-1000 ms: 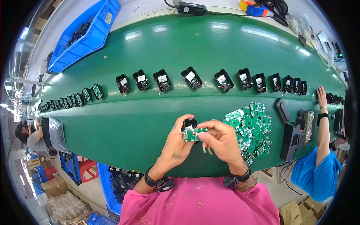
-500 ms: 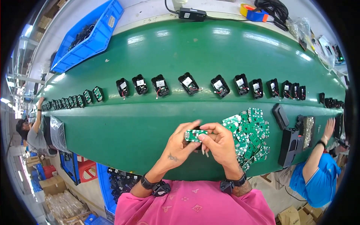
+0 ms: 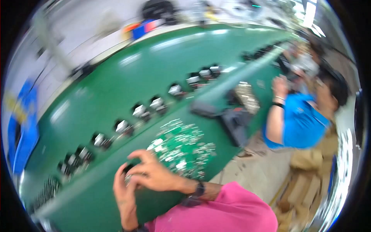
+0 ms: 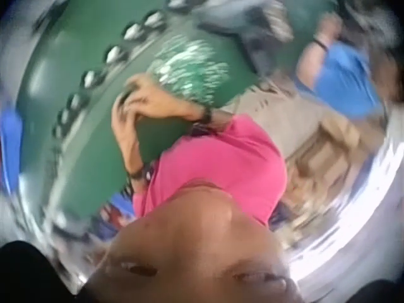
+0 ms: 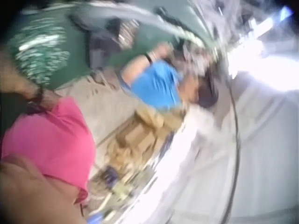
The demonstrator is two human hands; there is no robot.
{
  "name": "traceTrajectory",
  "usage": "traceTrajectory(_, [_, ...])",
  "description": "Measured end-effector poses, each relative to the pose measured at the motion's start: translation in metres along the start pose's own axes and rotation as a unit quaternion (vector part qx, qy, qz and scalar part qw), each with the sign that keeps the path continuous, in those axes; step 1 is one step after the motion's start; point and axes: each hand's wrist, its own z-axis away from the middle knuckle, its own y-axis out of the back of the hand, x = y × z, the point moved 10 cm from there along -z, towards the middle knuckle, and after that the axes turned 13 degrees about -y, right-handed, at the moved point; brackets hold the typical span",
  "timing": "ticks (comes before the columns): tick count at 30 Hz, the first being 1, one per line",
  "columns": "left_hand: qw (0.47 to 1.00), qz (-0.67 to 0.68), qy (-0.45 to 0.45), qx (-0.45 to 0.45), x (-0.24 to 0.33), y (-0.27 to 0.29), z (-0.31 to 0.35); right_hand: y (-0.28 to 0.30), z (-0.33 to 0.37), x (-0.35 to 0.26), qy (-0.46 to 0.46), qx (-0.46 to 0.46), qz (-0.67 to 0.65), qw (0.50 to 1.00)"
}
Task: The person picks up a circuit board and a black plastic housing, fits the board into the housing by hand, and then places the assembled unit onto the conveyor belt.
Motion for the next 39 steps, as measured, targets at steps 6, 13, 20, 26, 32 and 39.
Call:
traceTrajectory(6, [0.998,0.009,-0.033,-0.056,-0.013,-0.018,-0.016,0.004,0.0,0.014,-0.08,-0.027,-0.063,0.994])
traceTrajectory(13, [0.999,-0.022,-0.023,0.03,0.009,0.007,-0.018,-0.005,-0.018,0.002,-0.061,0.034,-0.029,0.997])
traceTrajectory(20, [0.993,-0.023,-0.108,0.051,0.033,0.006,-0.04,0.019,-0.035,-0.031,-0.038,0.029,0.021,0.999])
traceTrajectory(26, [0.987,-0.062,-0.142,0.052,0.05,0.005,-0.028,0.014,-0.035,-0.039,-0.057,-0.058,-0.005,0.997])
traceTrajectory(32, [0.983,-0.035,-0.168,0.069,0.058,0.006,-0.024,0.02,-0.026,-0.035,-0.086,-0.014,0.004,0.996])
traceTrajectory(39, [0.953,-0.145,-0.264,0.028,0.078,-0.002,-0.02,0.017,-0.027,-0.033,-0.094,-0.061,0.001,0.994])
